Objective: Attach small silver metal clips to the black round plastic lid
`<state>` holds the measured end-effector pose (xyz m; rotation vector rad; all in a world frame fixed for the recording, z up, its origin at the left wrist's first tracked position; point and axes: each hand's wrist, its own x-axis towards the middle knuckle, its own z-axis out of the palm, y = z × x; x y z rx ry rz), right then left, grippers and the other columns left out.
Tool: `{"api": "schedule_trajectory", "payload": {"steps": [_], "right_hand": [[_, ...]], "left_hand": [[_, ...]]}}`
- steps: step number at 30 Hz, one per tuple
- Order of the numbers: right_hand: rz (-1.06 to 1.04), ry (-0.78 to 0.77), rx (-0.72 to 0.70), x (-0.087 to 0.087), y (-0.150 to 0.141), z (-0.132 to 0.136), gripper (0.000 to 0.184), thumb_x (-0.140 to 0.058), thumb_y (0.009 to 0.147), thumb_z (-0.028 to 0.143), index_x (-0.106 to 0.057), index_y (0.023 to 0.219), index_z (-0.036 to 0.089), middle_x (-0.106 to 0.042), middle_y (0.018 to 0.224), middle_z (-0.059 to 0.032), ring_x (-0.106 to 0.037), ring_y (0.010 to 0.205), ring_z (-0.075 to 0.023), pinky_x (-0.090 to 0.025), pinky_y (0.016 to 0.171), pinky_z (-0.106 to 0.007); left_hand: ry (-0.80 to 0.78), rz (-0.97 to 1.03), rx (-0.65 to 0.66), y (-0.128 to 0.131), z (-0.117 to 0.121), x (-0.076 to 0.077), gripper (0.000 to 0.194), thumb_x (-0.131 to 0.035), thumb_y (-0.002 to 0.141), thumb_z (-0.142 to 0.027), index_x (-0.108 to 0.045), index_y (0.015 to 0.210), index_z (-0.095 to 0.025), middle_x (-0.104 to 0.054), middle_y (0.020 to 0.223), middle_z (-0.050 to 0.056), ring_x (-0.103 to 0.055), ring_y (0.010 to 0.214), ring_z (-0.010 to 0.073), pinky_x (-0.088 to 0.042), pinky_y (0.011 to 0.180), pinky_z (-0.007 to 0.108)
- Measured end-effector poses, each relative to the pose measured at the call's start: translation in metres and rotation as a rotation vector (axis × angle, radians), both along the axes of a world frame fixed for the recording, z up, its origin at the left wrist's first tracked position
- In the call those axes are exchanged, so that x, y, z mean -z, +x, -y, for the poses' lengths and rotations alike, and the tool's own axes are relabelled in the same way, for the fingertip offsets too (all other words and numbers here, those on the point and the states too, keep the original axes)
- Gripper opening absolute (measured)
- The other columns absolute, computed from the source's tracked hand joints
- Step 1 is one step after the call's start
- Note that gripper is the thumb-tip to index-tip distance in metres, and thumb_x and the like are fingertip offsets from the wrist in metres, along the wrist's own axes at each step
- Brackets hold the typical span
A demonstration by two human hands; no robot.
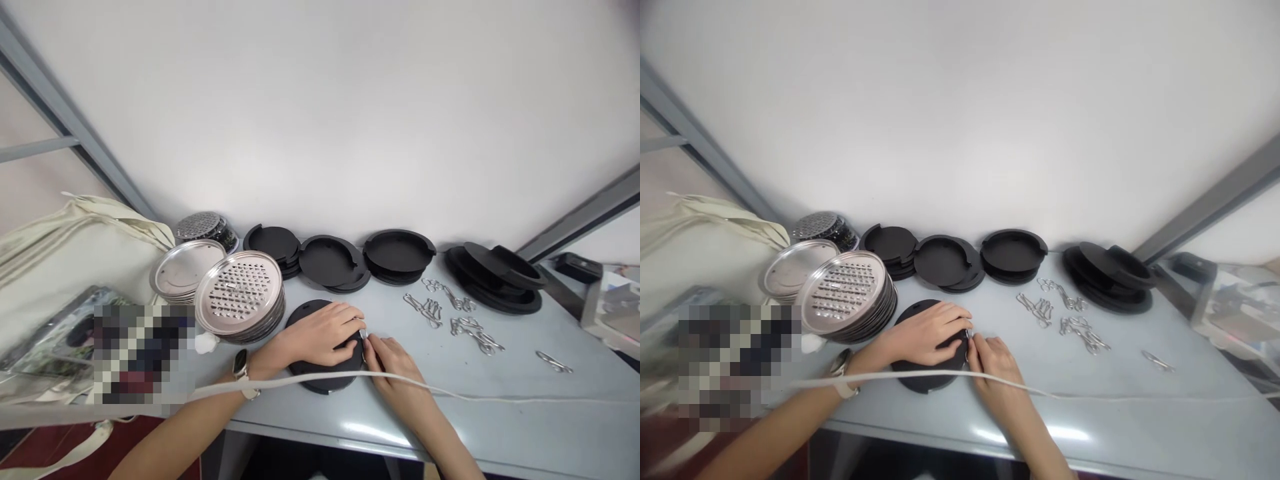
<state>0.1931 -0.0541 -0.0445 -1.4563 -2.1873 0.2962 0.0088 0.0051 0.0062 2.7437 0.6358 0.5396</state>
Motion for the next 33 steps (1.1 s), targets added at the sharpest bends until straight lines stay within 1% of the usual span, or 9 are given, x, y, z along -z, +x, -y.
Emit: {"api": "schedule_trajectory", "payload": {"steps": [5,8,12,14,17,21,24,27,33], "right_hand": [[-0.005,0.018,0.01,0.001,0.0,0.0,0.025,-0.032,0.095,0.024,-0.042,0.073,0.021,-0.054,0.062,-0.0015,-0.051,0.061,-0.0178,-0.041,0.062,-0.03],[0.016,0.026,0.025,0.002,0.0,-0.001,0.027,-0.031,0.096,0.025,-0.042,0.072,0.021,-0.053,0.06,-0.001,-0.051,0.059,-0.0173,-0.04,0.061,-0.029],[0.074,0.064,0.067,0.0,-0.004,-0.003,0.028,-0.03,0.096,0.026,-0.044,0.072,0.021,-0.053,0.058,-0.0007,-0.051,0.055,-0.0169,-0.038,0.056,-0.028],[0.106,0.078,0.084,-0.002,-0.005,-0.004,0.029,-0.029,0.096,0.026,-0.044,0.072,0.021,-0.053,0.058,-0.001,-0.051,0.055,-0.0174,-0.037,0.055,-0.028],[0.128,0.053,0.066,-0.005,-0.006,-0.004,0.03,-0.027,0.096,0.025,-0.045,0.072,0.021,-0.054,0.057,-0.0012,-0.052,0.055,-0.0168,-0.037,0.054,-0.027],[0.168,0.058,0.059,-0.006,-0.005,-0.004,0.031,-0.027,0.096,0.024,-0.047,0.072,0.02,-0.055,0.057,-0.0018,-0.053,0.055,-0.0171,-0.037,0.056,-0.027],[0.182,0.054,0.061,-0.007,-0.004,-0.004,0.03,-0.027,0.095,0.023,-0.048,0.074,0.02,-0.056,0.059,-0.0025,-0.054,0.057,-0.0173,-0.037,0.058,-0.027],[0.199,0.03,0.055,-0.009,-0.003,-0.003,0.029,-0.029,0.094,0.023,-0.052,0.077,0.018,-0.059,0.063,-0.0044,-0.055,0.06,-0.0176,-0.036,0.059,-0.027],[0.202,-0.016,0.064,-0.013,-0.003,-0.003,0.028,-0.03,0.095,0.023,-0.053,0.079,0.018,-0.062,0.067,-0.0044,-0.058,0.065,-0.0178,-0.035,0.06,-0.026]], "left_hand": [[0.005,-0.007,0.002,0.002,0.0,0.003,0.03,-0.044,0.084,-0.016,-0.045,0.114,-0.014,-0.055,0.111,0.01,-0.049,0.107,0.0223,-0.039,0.095,0.035],[0.033,-0.022,-0.038,0.002,0.001,0.004,0.031,-0.046,0.083,-0.018,-0.044,0.113,-0.013,-0.053,0.107,0.01,-0.05,0.101,0.0222,-0.041,0.09,0.035],[0.063,-0.034,-0.111,0.002,0.001,0.007,0.018,-0.048,0.082,-0.024,-0.046,0.098,-0.015,-0.052,0.096,0.009,-0.051,0.09,0.0214,-0.044,0.078,0.032],[0.058,-0.054,-0.108,0.001,0.0,0.007,0.009,-0.045,0.084,-0.024,-0.046,0.089,-0.016,-0.052,0.085,0.006,-0.051,0.08,0.0188,-0.043,0.072,0.03],[0.104,-0.107,-0.097,0.001,0.0,0.006,0.01,-0.042,0.086,-0.025,-0.045,0.08,-0.018,-0.05,0.076,0.003,-0.05,0.071,0.0169,-0.041,0.067,0.029],[0.113,-0.1,-0.107,0.0,0.0,0.006,0.012,-0.043,0.087,-0.028,-0.047,0.089,-0.017,-0.053,0.087,0.005,-0.052,0.077,0.018,-0.043,0.07,0.03],[0.098,-0.039,-0.081,0.0,-0.001,0.007,0.025,-0.045,0.086,-0.026,-0.044,0.109,-0.015,-0.054,0.104,0.009,-0.052,0.096,0.0215,-0.044,0.084,0.033],[0.104,-0.035,0.054,0.001,-0.002,0.008,0.034,-0.039,0.09,-0.018,-0.037,0.124,-0.016,-0.052,0.121,0.009,-0.048,0.111,0.0206,-0.039,0.097,0.035],[0.096,-0.027,0.035,0.0,-0.001,0.007,0.034,-0.042,0.09,-0.02,-0.038,0.123,-0.014,-0.054,0.119,0.011,-0.049,0.111,0.0225,-0.04,0.096,0.037]]}}
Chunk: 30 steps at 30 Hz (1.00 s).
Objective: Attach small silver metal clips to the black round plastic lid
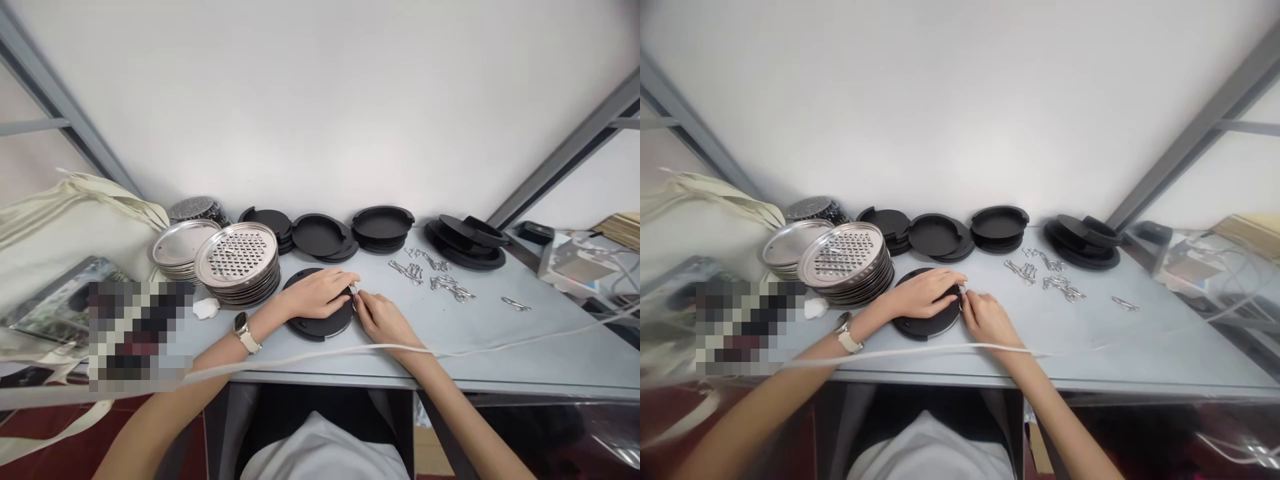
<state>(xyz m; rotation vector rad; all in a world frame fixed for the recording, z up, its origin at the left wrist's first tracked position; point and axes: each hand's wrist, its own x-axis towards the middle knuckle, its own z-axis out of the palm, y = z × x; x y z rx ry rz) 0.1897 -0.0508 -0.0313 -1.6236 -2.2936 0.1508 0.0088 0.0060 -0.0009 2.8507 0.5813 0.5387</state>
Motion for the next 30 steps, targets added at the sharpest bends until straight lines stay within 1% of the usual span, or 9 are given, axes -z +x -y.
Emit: {"api": "schedule_trajectory", "payload": {"steps": [4,7,9,11,13,22,25,27,30], "right_hand": [[-0.008,0.018,-0.006,0.0014,-0.0002,-0.0023,0.028,-0.03,0.095,0.023,-0.052,0.078,0.018,-0.061,0.064,-0.0032,-0.057,0.061,-0.0169,-0.033,0.058,-0.025],[-0.014,0.027,-0.007,0.0022,-0.0004,-0.0042,0.029,-0.029,0.095,0.024,-0.051,0.076,0.019,-0.059,0.061,-0.0027,-0.056,0.058,-0.0165,-0.033,0.056,-0.025],[-0.019,0.016,-0.006,0.0023,-0.0009,-0.0049,0.029,-0.029,0.095,0.025,-0.05,0.075,0.019,-0.059,0.061,-0.0024,-0.055,0.057,-0.016,-0.033,0.055,-0.024],[-0.019,0.004,-0.004,0.0022,-0.0015,-0.0053,0.029,-0.029,0.095,0.025,-0.049,0.075,0.02,-0.06,0.061,-0.0027,-0.055,0.056,-0.0157,-0.032,0.054,-0.024],[-0.015,0.007,0.001,0.0019,-0.0021,-0.0053,0.028,-0.029,0.095,0.025,-0.049,0.075,0.02,-0.06,0.062,-0.0031,-0.056,0.056,-0.0157,-0.032,0.054,-0.024],[0.033,0.042,-0.019,0.0024,-0.0008,-0.0028,0.028,-0.03,0.094,0.023,-0.05,0.076,0.019,-0.059,0.062,-0.0029,-0.055,0.059,-0.0163,-0.032,0.056,-0.025],[0.013,0.044,-0.048,0.0026,0.0005,-0.0024,0.028,-0.031,0.094,0.023,-0.05,0.075,0.019,-0.057,0.062,-0.0021,-0.053,0.059,-0.0157,-0.032,0.057,-0.025],[0.002,0.048,-0.073,0.003,0.0018,-0.0025,0.028,-0.032,0.094,0.023,-0.051,0.074,0.019,-0.056,0.06,-0.0014,-0.052,0.058,-0.0153,-0.032,0.057,-0.025],[-0.01,0.034,-0.096,0.0043,0.0037,-0.0031,0.029,-0.033,0.094,0.023,-0.054,0.075,0.018,-0.058,0.062,-0.0023,-0.053,0.059,-0.015,-0.034,0.059,-0.025]], "left_hand": [[0.02,0.018,-0.017,-0.0005,0.0014,-0.0005,0.034,-0.044,0.088,-0.02,-0.038,0.121,-0.014,-0.055,0.11,0.011,-0.052,0.105,0.0226,-0.043,0.091,0.036],[0.065,0.016,-0.087,-0.0005,0.0029,-0.0015,0.031,-0.044,0.087,-0.022,-0.041,0.116,-0.013,-0.052,0.108,0.012,-0.053,0.096,0.0213,-0.046,0.081,0.032],[0.084,-0.01,-0.128,-0.0005,0.0031,-0.002,0.023,-0.045,0.086,-0.025,-0.045,0.106,-0.013,-0.053,0.103,0.011,-0.054,0.088,0.02,-0.045,0.073,0.03],[0.093,-0.045,-0.147,-0.0006,0.0022,-0.0018,0.016,-0.045,0.086,-0.029,-0.048,0.093,-0.015,-0.055,0.09,0.007,-0.054,0.081,0.019,-0.043,0.069,0.029],[0.102,-0.069,-0.157,-0.001,0.0007,-0.0013,0.016,-0.045,0.087,-0.031,-0.048,0.085,-0.016,-0.055,0.08,0.004,-0.053,0.076,0.0181,-0.041,0.068,0.029],[0.105,-0.108,-0.065,-0.0042,0.0007,-0.0038,0.015,-0.045,0.087,-0.031,-0.047,0.082,-0.017,-0.055,0.077,0.003,-0.052,0.071,0.0159,-0.038,0.064,0.027],[0.08,-0.074,-0.058,-0.0034,0.0014,-0.0048,0.013,-0.046,0.086,-0.028,-0.048,0.09,-0.016,-0.057,0.086,0.004,-0.054,0.078,0.0168,-0.042,0.07,0.027],[0.094,-0.029,-0.049,-0.0022,0.0018,-0.0049,0.02,-0.048,0.084,-0.026,-0.048,0.101,-0.015,-0.057,0.099,0.008,-0.054,0.091,0.0196,-0.043,0.08,0.03],[0.13,-0.003,0.008,-0.0007,0.0019,-0.004,0.033,-0.047,0.084,-0.021,-0.045,0.116,-0.015,-0.054,0.116,0.01,-0.049,0.109,0.0226,-0.039,0.094,0.036]]}}
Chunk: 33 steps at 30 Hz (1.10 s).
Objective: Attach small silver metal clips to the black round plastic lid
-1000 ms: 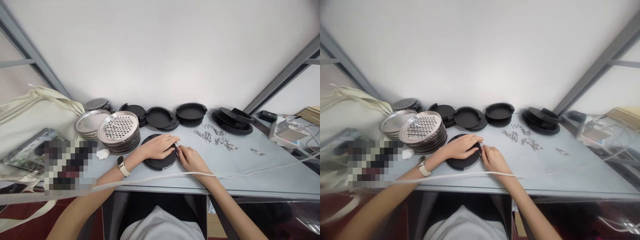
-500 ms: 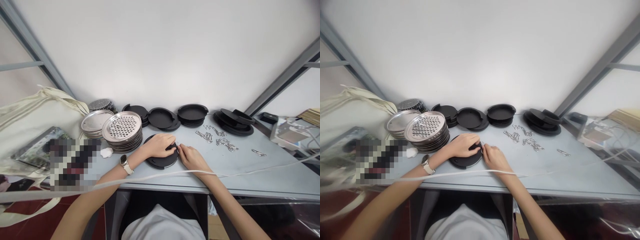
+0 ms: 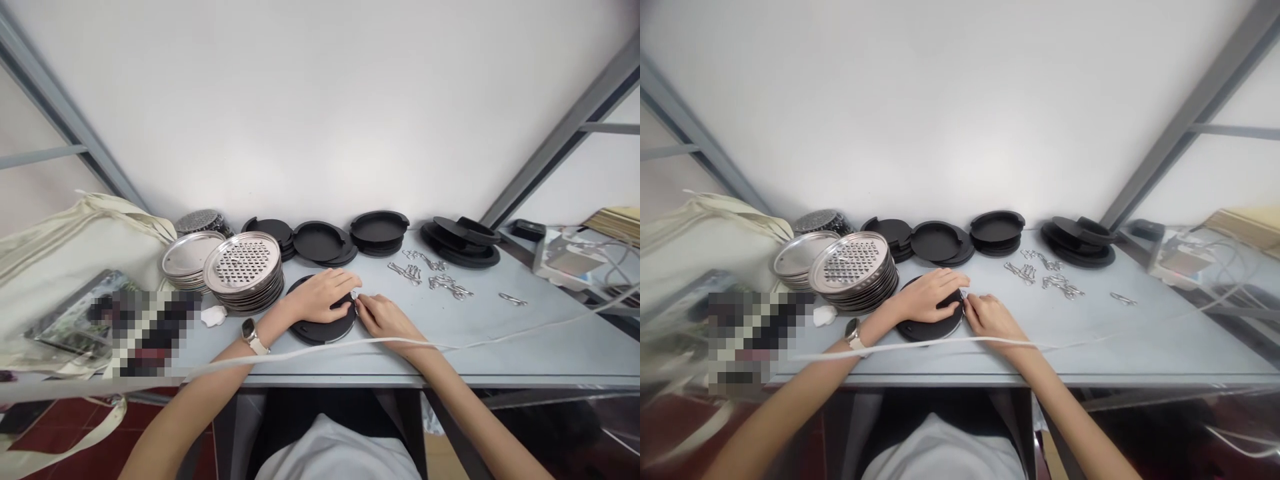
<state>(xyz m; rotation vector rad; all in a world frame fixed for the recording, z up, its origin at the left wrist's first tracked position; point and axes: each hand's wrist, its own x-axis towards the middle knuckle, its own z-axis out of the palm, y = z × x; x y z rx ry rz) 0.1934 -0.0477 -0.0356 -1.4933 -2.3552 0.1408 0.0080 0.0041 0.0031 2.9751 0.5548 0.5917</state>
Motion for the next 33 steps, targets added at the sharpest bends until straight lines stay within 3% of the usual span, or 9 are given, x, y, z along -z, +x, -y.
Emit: {"api": "schedule_trajectory", "payload": {"steps": [4,10,15,20,33], "right_hand": [[-0.01,0.006,-0.004,0.0011,0.0009,-0.0004,0.03,-0.033,0.094,0.022,-0.057,0.077,0.016,-0.061,0.066,-0.0041,-0.054,0.061,-0.0153,-0.036,0.061,-0.026],[-0.042,-0.001,0.01,-0.0004,-0.0001,0.0018,0.028,-0.035,0.094,0.024,-0.058,0.081,0.015,-0.059,0.063,-0.003,-0.052,0.059,-0.015,-0.036,0.06,-0.026],[-0.074,0.003,0.014,0.0007,-0.0011,0.0026,0.029,-0.033,0.095,0.026,-0.058,0.083,0.016,-0.058,0.064,-0.0019,-0.052,0.059,-0.0146,-0.036,0.059,-0.025],[-0.094,0.008,0.033,0.0012,-0.0021,0.0025,0.03,-0.031,0.096,0.027,-0.053,0.076,0.019,-0.056,0.063,-0.0004,-0.051,0.058,-0.0143,-0.034,0.058,-0.025],[-0.106,-0.032,0.042,-0.0003,-0.0028,0.0042,0.021,-0.038,0.09,0.026,-0.039,0.069,0.021,-0.048,0.057,0.0024,-0.045,0.055,-0.0134,-0.027,0.054,-0.024]], "left_hand": [[0.009,-0.021,0.043,0.0003,-0.0011,0.0023,0.035,-0.044,0.086,-0.019,-0.045,0.121,-0.016,-0.057,0.116,0.01,-0.049,0.11,0.0217,-0.039,0.095,0.036],[0.01,-0.039,0.06,0.0,-0.0027,0.0022,0.027,-0.044,0.086,-0.018,-0.054,0.111,-0.016,-0.063,0.101,0.006,-0.051,0.102,0.0197,-0.039,0.091,0.033],[0.023,-0.044,0.046,0.0006,-0.0024,0.0018,0.024,-0.045,0.085,-0.019,-0.056,0.105,-0.016,-0.061,0.1,0.006,-0.051,0.099,0.0192,-0.039,0.091,0.033],[0.029,-0.042,0.027,0.0008,-0.0025,0.0024,0.023,-0.045,0.084,-0.02,-0.055,0.104,-0.015,-0.057,0.106,0.008,-0.05,0.1,0.0198,-0.039,0.092,0.033],[0.022,-0.056,0.037,0.0011,-0.0037,0.0032,0.015,-0.045,0.085,-0.02,-0.052,0.097,-0.015,-0.057,0.097,0.008,-0.05,0.093,0.0202,-0.04,0.086,0.032]]}}
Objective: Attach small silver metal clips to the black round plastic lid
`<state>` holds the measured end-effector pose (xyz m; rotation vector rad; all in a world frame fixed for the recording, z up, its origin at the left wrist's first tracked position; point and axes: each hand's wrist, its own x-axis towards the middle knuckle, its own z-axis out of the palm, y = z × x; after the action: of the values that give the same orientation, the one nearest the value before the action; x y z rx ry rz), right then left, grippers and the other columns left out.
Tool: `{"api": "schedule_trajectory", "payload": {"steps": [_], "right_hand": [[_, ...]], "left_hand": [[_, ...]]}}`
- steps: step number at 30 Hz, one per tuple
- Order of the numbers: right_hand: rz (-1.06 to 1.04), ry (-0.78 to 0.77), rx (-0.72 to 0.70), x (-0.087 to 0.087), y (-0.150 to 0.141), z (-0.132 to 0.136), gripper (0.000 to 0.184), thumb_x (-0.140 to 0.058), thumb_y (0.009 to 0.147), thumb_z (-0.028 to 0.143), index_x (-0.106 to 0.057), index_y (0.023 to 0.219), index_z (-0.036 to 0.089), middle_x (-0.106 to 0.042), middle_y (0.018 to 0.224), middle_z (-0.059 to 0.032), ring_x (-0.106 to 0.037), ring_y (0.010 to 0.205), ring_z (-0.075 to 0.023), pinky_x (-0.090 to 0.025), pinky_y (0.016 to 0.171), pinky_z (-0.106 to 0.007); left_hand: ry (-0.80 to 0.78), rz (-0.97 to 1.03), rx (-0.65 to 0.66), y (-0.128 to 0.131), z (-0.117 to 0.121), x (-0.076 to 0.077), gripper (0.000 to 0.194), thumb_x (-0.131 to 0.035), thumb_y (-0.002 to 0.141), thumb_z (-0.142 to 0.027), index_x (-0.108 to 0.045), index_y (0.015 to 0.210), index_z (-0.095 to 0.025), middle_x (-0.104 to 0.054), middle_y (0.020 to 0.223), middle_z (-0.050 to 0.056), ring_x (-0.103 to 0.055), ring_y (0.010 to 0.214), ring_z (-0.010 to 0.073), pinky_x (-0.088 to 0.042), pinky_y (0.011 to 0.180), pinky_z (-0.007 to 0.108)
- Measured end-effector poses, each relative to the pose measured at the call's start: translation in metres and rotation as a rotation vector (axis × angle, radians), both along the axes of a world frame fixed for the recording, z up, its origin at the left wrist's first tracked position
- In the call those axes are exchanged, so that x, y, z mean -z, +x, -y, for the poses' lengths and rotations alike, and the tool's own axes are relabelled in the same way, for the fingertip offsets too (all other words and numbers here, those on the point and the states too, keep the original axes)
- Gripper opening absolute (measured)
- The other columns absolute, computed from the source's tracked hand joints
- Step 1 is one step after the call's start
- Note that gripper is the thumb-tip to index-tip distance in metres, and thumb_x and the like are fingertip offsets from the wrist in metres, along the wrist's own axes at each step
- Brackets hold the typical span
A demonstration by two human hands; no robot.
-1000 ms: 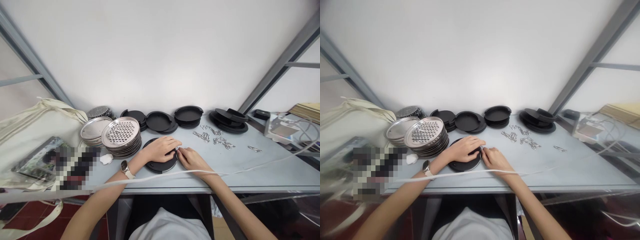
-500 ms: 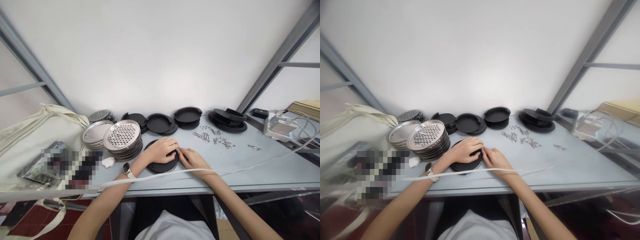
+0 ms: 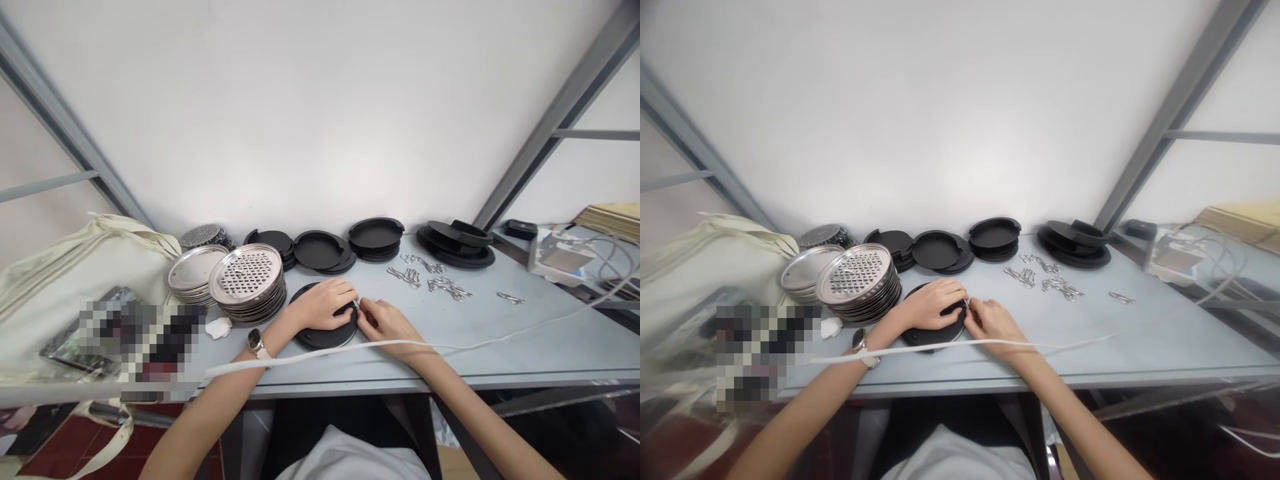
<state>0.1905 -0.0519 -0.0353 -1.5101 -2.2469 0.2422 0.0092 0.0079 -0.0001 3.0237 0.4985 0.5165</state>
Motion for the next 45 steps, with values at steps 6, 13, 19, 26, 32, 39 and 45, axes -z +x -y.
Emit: {"api": "schedule_trajectory", "payload": {"steps": [6,13,19,26,32,39,45], "right_hand": [[0.007,-0.004,0.011,-0.0002,-0.0009,0.0001,0.019,-0.039,0.088,0.024,-0.038,0.069,0.021,-0.047,0.057,0.0028,-0.043,0.056,-0.0131,-0.027,0.054,-0.024],[0.021,-0.011,0.0,-0.001,-0.0005,0.0003,0.022,-0.038,0.089,0.026,-0.04,0.068,0.021,-0.048,0.057,0.0017,-0.045,0.057,-0.0136,-0.028,0.055,-0.024],[0.044,-0.014,0.01,-0.001,-0.001,0.0,0.023,-0.038,0.09,0.026,-0.041,0.067,0.021,-0.048,0.057,0.0014,-0.046,0.056,-0.0135,-0.029,0.056,-0.024],[0.056,-0.011,0.005,-0.0001,-0.0004,-0.0001,0.022,-0.039,0.089,0.025,-0.041,0.067,0.021,-0.046,0.057,0.0017,-0.045,0.056,-0.0133,-0.03,0.056,-0.024],[0.042,-0.026,-0.01,-0.0021,-0.0012,0.0004,0.019,-0.038,0.089,0.023,-0.043,0.07,0.02,-0.048,0.057,0.0017,-0.046,0.055,-0.0134,-0.03,0.055,-0.024],[0.031,-0.013,0.015,-0.0014,-0.0015,0.0005,0.021,-0.039,0.088,0.023,-0.042,0.068,0.02,-0.045,0.056,0.0024,-0.043,0.053,-0.0122,-0.029,0.054,-0.023],[0.022,-0.018,0.004,-0.0023,-0.001,0.0017,0.02,-0.039,0.088,0.023,-0.044,0.069,0.02,-0.046,0.057,0.0021,-0.044,0.054,-0.0127,-0.03,0.054,-0.024]], "left_hand": [[-0.014,-0.002,0.006,-0.0002,-0.0002,0.0001,0.014,-0.044,0.085,-0.02,-0.052,0.096,-0.015,-0.057,0.094,0.007,-0.05,0.09,0.0198,-0.04,0.085,0.032],[-0.03,-0.012,0.0,-0.0008,0.0,0.0,0.016,-0.043,0.086,-0.021,-0.053,0.097,-0.016,-0.056,0.096,0.008,-0.051,0.091,0.0199,-0.04,0.085,0.032],[-0.003,-0.011,-0.015,-0.0008,0.0003,0.0005,0.014,-0.044,0.085,-0.022,-0.051,0.095,-0.015,-0.056,0.093,0.007,-0.05,0.088,0.0191,-0.041,0.083,0.031],[-0.018,0.006,-0.018,-0.0008,0.0006,0.0009,0.018,-0.044,0.085,-0.021,-0.051,0.1,-0.014,-0.056,0.096,0.009,-0.051,0.092,0.021,-0.041,0.085,0.033],[-0.018,0.002,0.005,-0.0016,0.0003,0.0007,0.02,-0.044,0.085,-0.02,-0.052,0.103,-0.016,-0.055,0.102,0.009,-0.051,0.096,0.021,-0.041,0.088,0.033],[0.003,0.008,-0.013,-0.001,-0.0002,0.0016,0.014,-0.045,0.084,-0.021,-0.05,0.095,-0.014,-0.055,0.095,0.008,-0.049,0.09,0.0201,-0.042,0.084,0.032],[-0.005,0.005,-0.021,-0.0009,-0.0001,0.0015,0.015,-0.045,0.085,-0.022,-0.05,0.098,-0.015,-0.054,0.095,0.008,-0.05,0.091,0.0204,-0.042,0.084,0.033]]}}
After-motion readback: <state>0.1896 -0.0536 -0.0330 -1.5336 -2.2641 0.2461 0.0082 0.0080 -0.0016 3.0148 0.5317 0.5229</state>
